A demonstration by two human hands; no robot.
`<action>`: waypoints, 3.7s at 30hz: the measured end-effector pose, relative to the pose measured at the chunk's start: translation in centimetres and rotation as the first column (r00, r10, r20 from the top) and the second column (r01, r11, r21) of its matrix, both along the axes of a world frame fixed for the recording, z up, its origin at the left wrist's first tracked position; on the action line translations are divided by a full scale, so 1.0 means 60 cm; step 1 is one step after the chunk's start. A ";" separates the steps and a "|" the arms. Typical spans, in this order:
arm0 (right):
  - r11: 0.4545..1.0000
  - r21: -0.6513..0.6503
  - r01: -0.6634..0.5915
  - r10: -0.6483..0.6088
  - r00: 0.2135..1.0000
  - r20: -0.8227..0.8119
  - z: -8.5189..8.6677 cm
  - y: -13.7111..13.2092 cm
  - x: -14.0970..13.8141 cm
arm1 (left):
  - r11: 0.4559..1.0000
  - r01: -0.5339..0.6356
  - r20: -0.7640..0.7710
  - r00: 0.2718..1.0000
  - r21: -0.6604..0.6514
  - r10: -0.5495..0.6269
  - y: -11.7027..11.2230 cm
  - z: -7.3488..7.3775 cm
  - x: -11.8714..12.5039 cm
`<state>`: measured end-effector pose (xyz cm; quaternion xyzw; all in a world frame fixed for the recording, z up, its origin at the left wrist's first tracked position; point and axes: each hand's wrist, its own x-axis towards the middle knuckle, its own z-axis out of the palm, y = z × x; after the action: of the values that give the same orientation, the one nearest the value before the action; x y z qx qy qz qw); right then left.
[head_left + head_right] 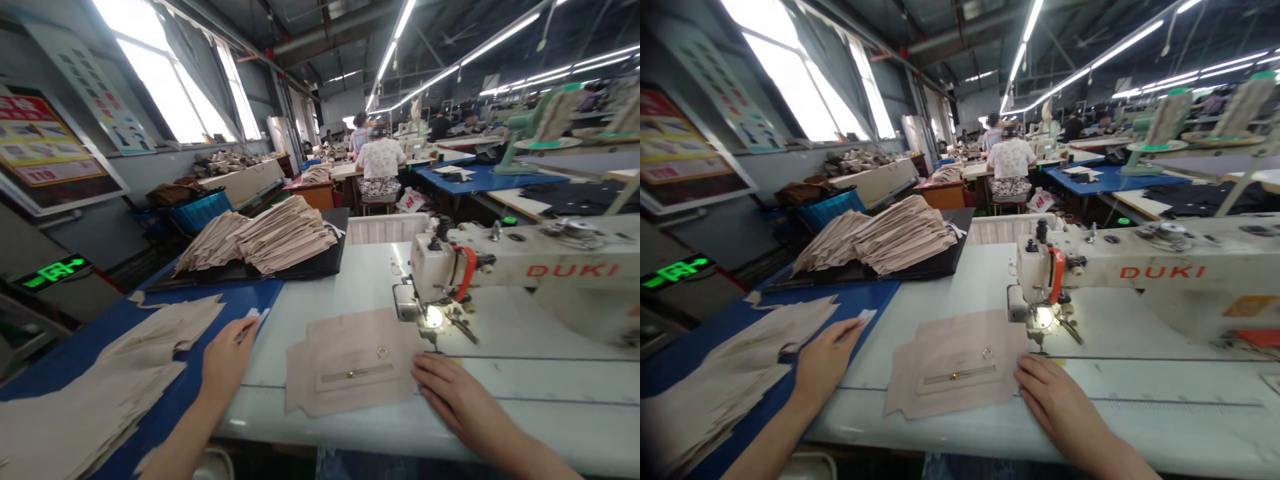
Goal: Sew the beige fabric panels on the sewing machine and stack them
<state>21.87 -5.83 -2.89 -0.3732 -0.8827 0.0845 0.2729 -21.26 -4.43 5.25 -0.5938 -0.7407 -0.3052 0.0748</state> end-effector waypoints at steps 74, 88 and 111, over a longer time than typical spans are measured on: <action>0.996 -0.069 -0.065 0.073 0.988 0.135 0.063 0.032 0.004 | 0.421 0.907 -0.479 0.378 0.019 -0.792 0.118 -0.094 0.401; 0.995 0.009 0.102 -0.102 0.979 0.179 0.060 0.083 0.020 | 0.472 0.880 -0.422 0.405 -0.063 -0.811 0.101 -0.099 0.399; 0.992 0.039 0.120 -0.127 0.946 0.299 0.067 0.145 0.025 | 0.559 0.824 -0.329 0.506 -0.088 -0.797 0.150 -0.117 0.426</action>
<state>23.39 2.87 1.16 -0.4335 -0.8896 0.0004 0.1439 4.30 4.59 -1.77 -0.9095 -0.3394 -0.2294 0.0704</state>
